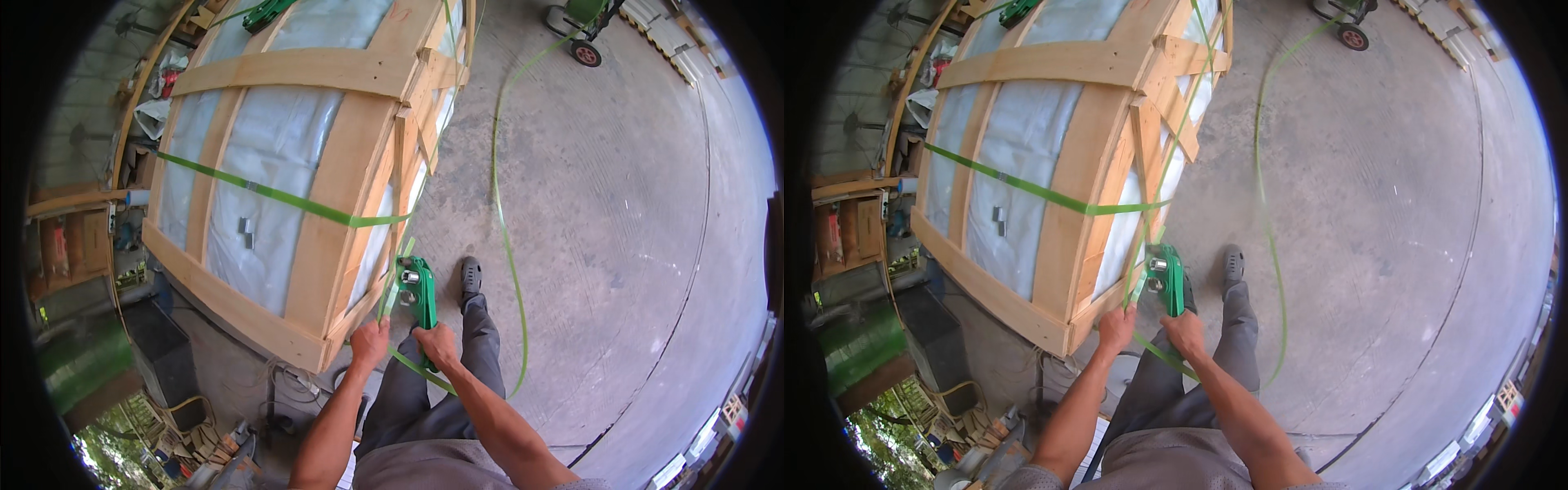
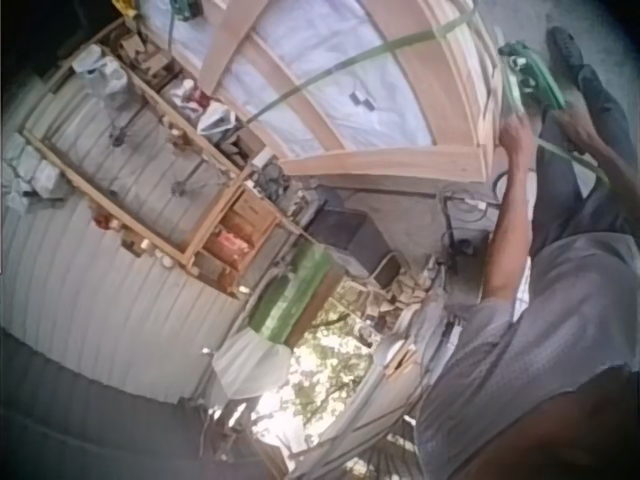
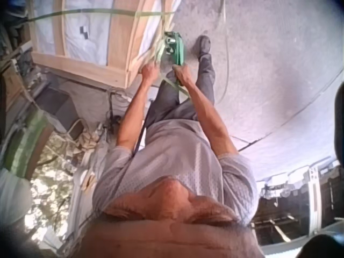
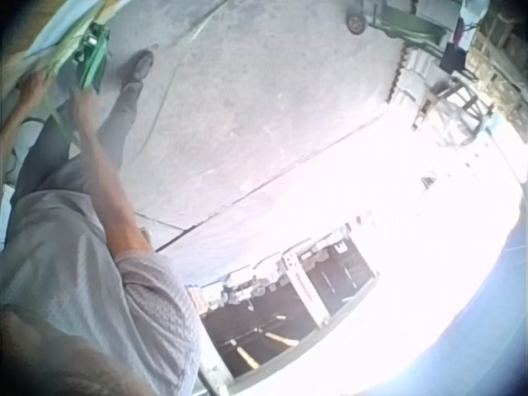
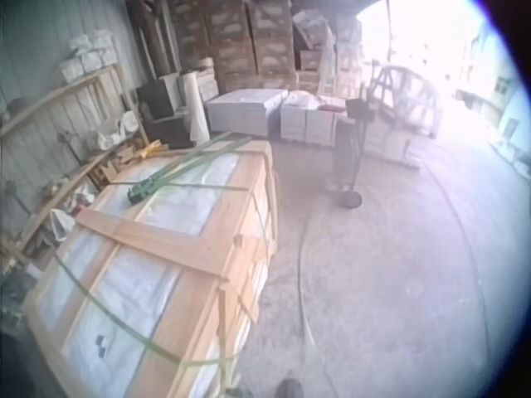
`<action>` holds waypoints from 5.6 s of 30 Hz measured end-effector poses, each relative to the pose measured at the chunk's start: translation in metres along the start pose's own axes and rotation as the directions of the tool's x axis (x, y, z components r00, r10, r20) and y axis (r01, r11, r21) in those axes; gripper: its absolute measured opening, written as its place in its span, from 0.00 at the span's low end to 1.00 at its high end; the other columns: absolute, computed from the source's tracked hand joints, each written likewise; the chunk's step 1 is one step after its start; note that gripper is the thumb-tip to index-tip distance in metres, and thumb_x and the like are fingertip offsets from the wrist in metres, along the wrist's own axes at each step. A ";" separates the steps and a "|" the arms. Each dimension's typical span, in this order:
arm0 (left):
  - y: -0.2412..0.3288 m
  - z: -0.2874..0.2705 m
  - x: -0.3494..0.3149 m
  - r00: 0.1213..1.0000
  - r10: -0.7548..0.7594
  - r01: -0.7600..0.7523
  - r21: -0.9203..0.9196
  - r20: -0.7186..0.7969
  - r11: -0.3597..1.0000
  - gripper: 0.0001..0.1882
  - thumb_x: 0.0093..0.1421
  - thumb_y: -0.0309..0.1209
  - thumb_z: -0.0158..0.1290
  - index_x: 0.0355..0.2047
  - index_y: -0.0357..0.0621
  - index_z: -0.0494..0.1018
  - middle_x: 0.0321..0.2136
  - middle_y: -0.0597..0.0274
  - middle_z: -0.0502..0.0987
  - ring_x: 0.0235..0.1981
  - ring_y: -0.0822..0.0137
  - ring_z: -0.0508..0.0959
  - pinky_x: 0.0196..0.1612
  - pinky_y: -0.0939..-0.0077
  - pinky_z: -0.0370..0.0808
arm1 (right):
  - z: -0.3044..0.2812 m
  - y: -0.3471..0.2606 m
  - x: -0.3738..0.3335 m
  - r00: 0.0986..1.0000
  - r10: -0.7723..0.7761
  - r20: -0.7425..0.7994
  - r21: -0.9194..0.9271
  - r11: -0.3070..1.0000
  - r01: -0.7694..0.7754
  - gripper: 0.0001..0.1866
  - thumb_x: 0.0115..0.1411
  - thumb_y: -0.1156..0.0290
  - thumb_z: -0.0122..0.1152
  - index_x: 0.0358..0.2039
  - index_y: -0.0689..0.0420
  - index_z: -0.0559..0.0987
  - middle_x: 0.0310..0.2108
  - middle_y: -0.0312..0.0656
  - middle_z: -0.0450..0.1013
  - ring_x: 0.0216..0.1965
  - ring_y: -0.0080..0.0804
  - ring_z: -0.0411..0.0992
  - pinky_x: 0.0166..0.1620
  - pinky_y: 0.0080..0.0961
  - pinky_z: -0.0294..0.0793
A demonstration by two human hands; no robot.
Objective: The person secures a wooden pallet wrapped in plastic using green straps and a manual tensioning tool. They loop the straps around the pallet, tighten them with the tool, and adjust the tension to ensure the load is firmly held.
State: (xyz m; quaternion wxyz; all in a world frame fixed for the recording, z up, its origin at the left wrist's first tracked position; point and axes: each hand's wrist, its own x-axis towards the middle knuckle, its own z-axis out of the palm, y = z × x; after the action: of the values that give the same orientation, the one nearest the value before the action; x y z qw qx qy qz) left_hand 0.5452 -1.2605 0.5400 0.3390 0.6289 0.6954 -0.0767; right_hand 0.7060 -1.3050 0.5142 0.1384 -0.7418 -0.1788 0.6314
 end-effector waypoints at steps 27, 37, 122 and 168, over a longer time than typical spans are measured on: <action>-0.005 0.017 -0.002 0.999 -0.038 0.042 -0.112 0.030 0.993 0.26 0.64 0.45 0.38 0.22 0.40 0.75 0.15 0.49 0.74 0.24 0.47 0.76 0.32 0.54 0.69 | -0.016 -0.046 -0.031 0.951 -0.069 0.300 0.073 0.996 0.049 0.19 0.50 0.57 0.59 0.25 0.64 0.79 0.18 0.46 0.73 0.21 0.33 0.73 0.27 0.29 0.71; 0.007 0.009 0.005 0.998 -0.068 0.065 -0.531 0.013 0.845 0.22 0.65 0.43 0.39 0.38 0.35 0.72 0.28 0.44 0.75 0.32 0.47 0.75 0.37 0.58 0.69 | -0.033 -0.040 -0.032 0.930 0.043 0.366 0.124 0.988 -0.094 0.24 0.52 0.55 0.57 0.23 0.69 0.78 0.17 0.45 0.72 0.20 0.30 0.71 0.28 0.26 0.69; 0.066 -0.029 -0.103 0.992 -0.125 0.073 -0.675 -0.028 0.734 0.11 0.66 0.34 0.43 0.38 0.37 0.66 0.28 0.52 0.74 0.29 0.55 0.76 0.32 0.67 0.72 | -0.052 -0.052 0.037 0.917 -0.150 0.368 -0.136 0.968 0.213 0.20 0.48 0.58 0.66 0.31 0.64 0.78 0.22 0.41 0.70 0.25 0.27 0.68 0.32 0.28 0.66; 0.007 -0.005 -0.110 0.941 -0.324 0.225 -0.528 -0.100 0.819 0.10 0.64 0.29 0.42 0.28 0.35 0.67 0.19 0.49 0.73 0.22 0.52 0.75 0.27 0.65 0.69 | 0.033 -0.072 -0.005 0.923 -0.243 0.298 -0.319 0.886 0.336 0.23 0.45 0.54 0.66 0.33 0.62 0.78 0.28 0.53 0.76 0.34 0.48 0.75 0.40 0.37 0.72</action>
State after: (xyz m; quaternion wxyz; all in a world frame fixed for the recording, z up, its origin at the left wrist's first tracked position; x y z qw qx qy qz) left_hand 0.5476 -1.3475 0.6084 0.4122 0.4139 0.8027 0.1203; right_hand 0.6662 -1.2430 0.5440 0.0681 -0.6334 -0.4180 0.6476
